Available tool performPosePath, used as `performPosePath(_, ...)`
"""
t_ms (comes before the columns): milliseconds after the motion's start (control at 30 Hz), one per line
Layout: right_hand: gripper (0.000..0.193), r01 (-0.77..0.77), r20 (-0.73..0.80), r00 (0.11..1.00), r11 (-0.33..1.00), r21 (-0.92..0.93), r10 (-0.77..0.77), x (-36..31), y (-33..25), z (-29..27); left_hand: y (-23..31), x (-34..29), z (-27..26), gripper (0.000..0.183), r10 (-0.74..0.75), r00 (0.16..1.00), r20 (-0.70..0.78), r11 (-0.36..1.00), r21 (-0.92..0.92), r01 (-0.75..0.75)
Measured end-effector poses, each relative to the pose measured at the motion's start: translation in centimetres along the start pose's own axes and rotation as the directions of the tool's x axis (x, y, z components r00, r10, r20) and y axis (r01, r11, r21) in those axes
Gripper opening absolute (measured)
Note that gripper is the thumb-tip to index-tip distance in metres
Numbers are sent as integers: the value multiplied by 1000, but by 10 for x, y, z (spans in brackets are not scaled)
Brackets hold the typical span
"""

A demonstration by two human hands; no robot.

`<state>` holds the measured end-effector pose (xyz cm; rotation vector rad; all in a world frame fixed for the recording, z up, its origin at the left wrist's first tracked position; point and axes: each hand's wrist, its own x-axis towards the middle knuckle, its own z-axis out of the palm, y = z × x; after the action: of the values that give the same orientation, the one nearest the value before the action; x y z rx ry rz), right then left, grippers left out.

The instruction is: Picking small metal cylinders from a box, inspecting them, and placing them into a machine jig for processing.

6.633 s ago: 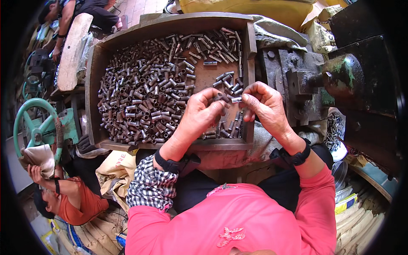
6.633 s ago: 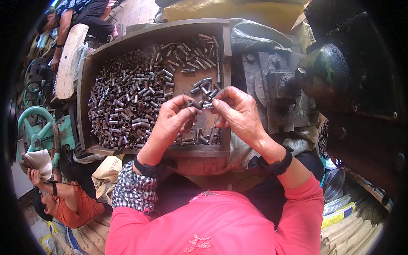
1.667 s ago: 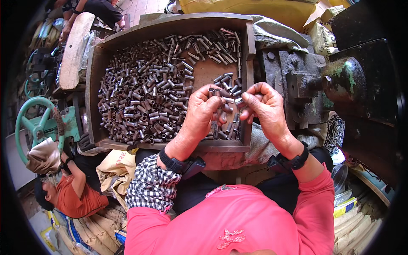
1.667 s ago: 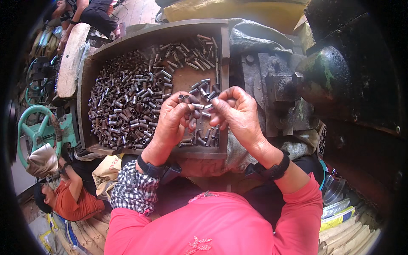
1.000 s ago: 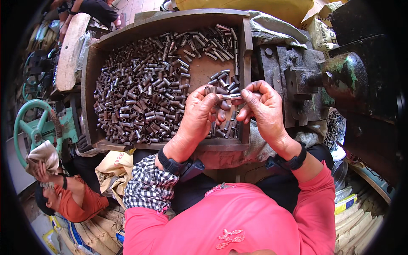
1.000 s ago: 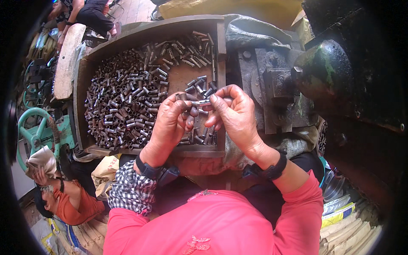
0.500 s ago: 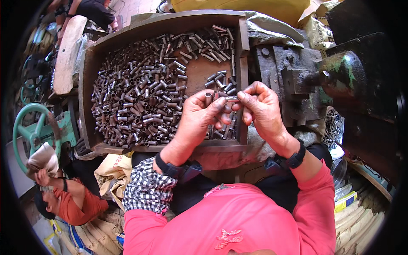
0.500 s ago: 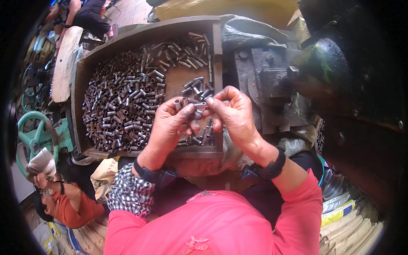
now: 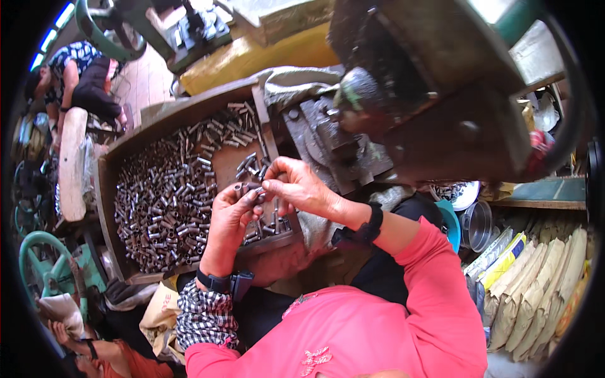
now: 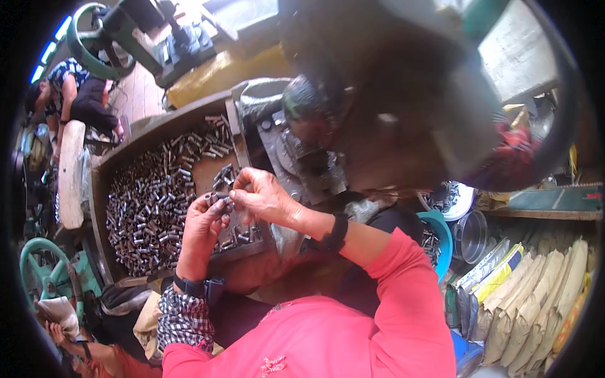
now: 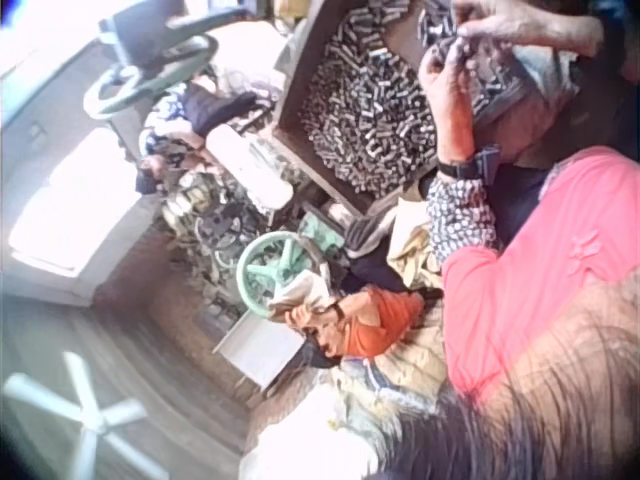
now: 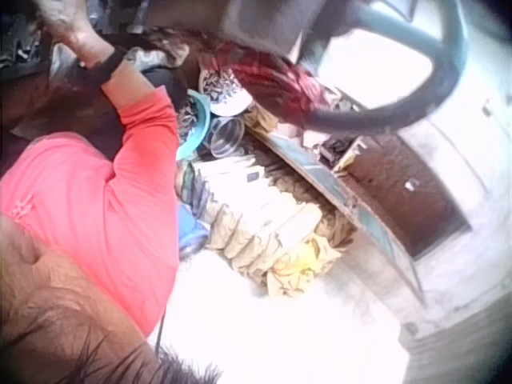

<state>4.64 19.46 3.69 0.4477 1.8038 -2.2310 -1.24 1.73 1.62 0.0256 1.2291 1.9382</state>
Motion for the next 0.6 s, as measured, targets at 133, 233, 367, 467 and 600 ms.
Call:
performPosePath(133, 25, 538, 37, 755, 587, -604, -654, -79, -41, -9, -3, -10, 5, 9, 29, 995, -98, 998, -53, -34)
performPosePath(233, 31, 506, 220, 637, 185, -843, -739, -175, -72, -41, -4, -20, 12, 8, 35, 992, -117, 999, 3, -34)
performPosePath(367, 29, 457, -213, 39, 207, -865, -976, -253, -105, -102, -2, -21, 36, 15, 32, 998, -54, 988, 152, -23)
performPosePath(467, 37, 162, -453, -130, 432, -887, -882, -248, -114, -144, -3, -7, 62, 15, 29, 999, -16, 985, 168, -26)
performPosePath(600, 42, 447, -662, -2, 591, -671, -750, -200, -83, -177, -12, 25, 85, 18, 93, 996, -14, 966, 242, -87)
